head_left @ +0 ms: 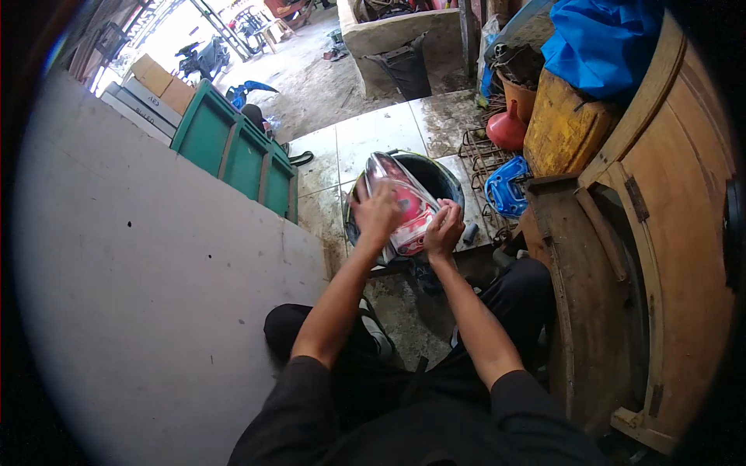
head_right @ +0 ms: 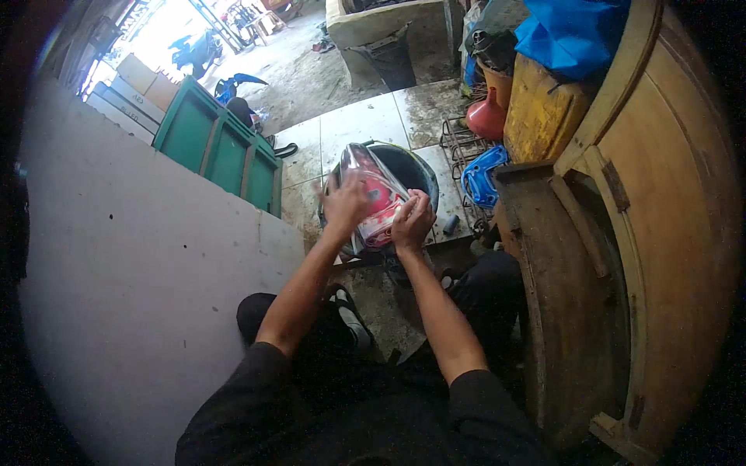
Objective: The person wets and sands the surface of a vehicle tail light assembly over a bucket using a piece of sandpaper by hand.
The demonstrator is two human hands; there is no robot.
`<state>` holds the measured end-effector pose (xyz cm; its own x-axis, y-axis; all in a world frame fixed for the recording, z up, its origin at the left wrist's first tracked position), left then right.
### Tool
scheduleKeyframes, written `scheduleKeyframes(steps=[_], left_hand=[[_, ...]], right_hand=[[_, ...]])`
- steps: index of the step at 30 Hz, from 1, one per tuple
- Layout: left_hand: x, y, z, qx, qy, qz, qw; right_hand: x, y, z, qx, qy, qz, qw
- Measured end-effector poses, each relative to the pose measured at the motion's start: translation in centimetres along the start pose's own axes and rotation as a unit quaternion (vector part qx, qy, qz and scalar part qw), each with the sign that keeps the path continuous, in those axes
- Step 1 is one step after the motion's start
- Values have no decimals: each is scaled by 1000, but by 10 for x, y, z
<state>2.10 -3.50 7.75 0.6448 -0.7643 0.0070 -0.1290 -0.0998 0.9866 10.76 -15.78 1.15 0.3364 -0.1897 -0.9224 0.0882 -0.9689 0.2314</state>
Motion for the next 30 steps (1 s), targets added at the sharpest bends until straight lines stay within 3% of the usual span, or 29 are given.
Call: scheduleKeyframes(steps=[2,4,5,6,9,10,12,13,15,16,17,18,20,21,23,24,26,27,29,30], left_hand=[[-2,-12,1,25,35,29,999],[0,-8,25,30,-261,36,964],[0,-7,39,-12,-287,61,956],[-3,3,39,-6,-287,24,958],[-15,-8,14,33,-65,36,997],[-9,-12,19,35,-72,41,996],[18,-18,41,4,-283,134,950],[16,-13,36,70,-302,70,948],[2,-11,17,-26,-134,0,991],[-10,-19,11,84,-90,33,992],[-5,-23,18,100,-169,77,977],[0,-28,29,-3,-267,70,961],[5,-24,34,65,-330,107,935],[7,-27,32,58,-330,108,936],[-7,-27,8,132,-10,58,990],[-4,-29,14,134,-7,61,989],[23,-33,35,20,-289,146,946],[27,-5,34,5,-292,79,953],[1,-33,9,40,-97,77,992],[-3,-35,5,144,-25,76,986]], right_hand=[[0,3,-3,9,9,-14,1000],[-2,1,0,9,3,-8,1000],[-4,3,-1,7,11,9,1000],[-3,2,-1,2,11,10,1000],[-6,0,0,15,-6,-16,1000],[-5,0,1,11,1,-18,1000],[-3,5,0,-10,3,10,1000],[-4,4,-2,-5,3,12,1000],[-1,3,4,-7,-2,12,1000],[2,0,2,-12,1,-2,1000],[4,-1,0,-17,5,-13,1000],[2,0,-1,-19,9,-12,1000],[0,1,1,-5,9,15,1000],[-3,2,1,-2,-1,12,1000],[-1,-1,3,-9,-13,6,1000],[3,-2,2,-6,-10,3,1000],[9,-2,0,-13,12,15,1000],[6,-1,1,-10,8,25,1000],[4,1,4,-16,4,31,999],[2,-1,1,-13,3,36,999]])
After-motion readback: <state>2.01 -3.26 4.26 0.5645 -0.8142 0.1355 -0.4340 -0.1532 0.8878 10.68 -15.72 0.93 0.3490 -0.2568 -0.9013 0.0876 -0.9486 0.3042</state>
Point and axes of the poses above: each hand's wrist, its own z-axis away from the middle knuckle, its own y-axis out of the back of the hand, x = y × z, the point moved 3 cm from there along -z, towards the middle knuckle, and after that the axes turned 7 degrees about -y, right-handed, at the moved point
